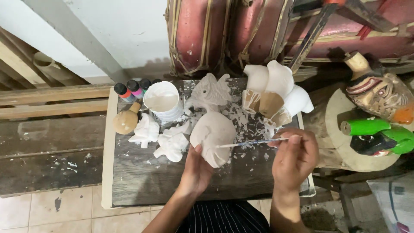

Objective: Cleaning and refining plaster toy components by clearing holes with a thin tool and brushing away debris

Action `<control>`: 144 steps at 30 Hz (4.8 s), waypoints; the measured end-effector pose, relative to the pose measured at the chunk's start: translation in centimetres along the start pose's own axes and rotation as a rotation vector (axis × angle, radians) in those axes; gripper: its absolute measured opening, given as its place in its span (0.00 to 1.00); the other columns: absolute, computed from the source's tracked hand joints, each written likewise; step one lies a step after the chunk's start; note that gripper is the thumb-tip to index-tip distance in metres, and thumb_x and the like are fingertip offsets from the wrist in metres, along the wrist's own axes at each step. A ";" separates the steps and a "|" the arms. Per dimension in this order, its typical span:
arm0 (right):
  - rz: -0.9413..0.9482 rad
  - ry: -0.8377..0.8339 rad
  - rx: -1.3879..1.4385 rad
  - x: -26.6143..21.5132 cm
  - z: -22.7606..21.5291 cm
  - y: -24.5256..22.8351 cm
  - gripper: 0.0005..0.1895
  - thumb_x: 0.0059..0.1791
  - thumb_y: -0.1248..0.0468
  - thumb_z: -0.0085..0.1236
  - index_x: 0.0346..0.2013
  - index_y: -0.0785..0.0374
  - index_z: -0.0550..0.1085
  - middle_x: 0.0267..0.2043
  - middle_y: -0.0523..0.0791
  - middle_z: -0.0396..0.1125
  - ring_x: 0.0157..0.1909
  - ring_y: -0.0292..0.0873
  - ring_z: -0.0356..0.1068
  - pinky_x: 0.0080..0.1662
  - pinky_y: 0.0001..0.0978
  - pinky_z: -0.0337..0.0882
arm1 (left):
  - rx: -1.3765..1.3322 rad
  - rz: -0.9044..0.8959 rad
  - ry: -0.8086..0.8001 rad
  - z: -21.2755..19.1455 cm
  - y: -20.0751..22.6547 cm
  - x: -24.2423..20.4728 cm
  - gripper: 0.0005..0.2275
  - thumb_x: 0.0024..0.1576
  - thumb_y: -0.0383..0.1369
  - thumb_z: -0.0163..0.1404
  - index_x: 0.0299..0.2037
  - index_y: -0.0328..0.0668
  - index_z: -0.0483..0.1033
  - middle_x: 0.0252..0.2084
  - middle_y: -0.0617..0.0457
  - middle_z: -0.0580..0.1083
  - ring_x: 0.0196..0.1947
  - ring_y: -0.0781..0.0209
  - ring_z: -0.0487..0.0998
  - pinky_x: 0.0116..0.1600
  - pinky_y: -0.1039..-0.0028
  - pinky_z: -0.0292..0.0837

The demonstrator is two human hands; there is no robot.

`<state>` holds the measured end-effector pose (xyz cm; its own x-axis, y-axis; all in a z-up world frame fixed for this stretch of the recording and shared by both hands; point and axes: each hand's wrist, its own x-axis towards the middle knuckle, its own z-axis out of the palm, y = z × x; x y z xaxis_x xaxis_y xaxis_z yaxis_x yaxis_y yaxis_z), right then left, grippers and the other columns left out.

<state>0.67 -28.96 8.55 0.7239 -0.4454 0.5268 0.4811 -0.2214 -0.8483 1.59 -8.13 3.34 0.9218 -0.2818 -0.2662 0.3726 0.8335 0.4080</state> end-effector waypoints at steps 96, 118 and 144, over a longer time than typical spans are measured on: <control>0.000 0.076 -0.240 3.1 0.3 -3.3 0.13 0.62 0.61 0.44 0.42 0.69 0.69 0.37 0.49 0.65 0.28 0.44 0.71 0.34 0.28 0.73 | -0.233 -0.196 0.132 0.7 -3.0 0.5 0.40 0.53 0.55 0.48 0.71 0.39 0.54 0.69 0.29 0.61 0.63 0.31 0.68 0.63 0.48 0.71; 0.025 0.119 0.039 1.1 0.2 -1.0 0.08 0.62 0.63 0.45 0.43 0.64 0.68 0.38 0.43 0.64 0.31 0.36 0.67 0.35 0.24 0.77 | -0.431 -0.202 0.080 2.3 -0.2 0.2 0.39 0.52 0.48 0.59 0.71 0.42 0.53 0.70 0.28 0.57 0.64 0.25 0.65 0.64 0.50 0.72; -0.124 0.221 -0.081 -2.5 1.3 -1.4 0.14 0.61 0.61 0.42 0.35 0.69 0.65 0.27 0.50 0.63 0.23 0.39 0.68 0.28 0.25 0.74 | -0.382 -0.205 0.199 6.6 3.0 -0.5 0.40 0.58 0.50 0.51 0.70 0.22 0.51 0.67 0.20 0.56 0.67 0.25 0.63 0.69 0.52 0.67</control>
<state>-1.16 -26.43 8.48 0.5319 -0.5877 0.6097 0.5115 -0.3509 -0.7844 2.99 -8.66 10.47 0.7812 -0.3936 -0.4846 0.4446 0.8956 -0.0108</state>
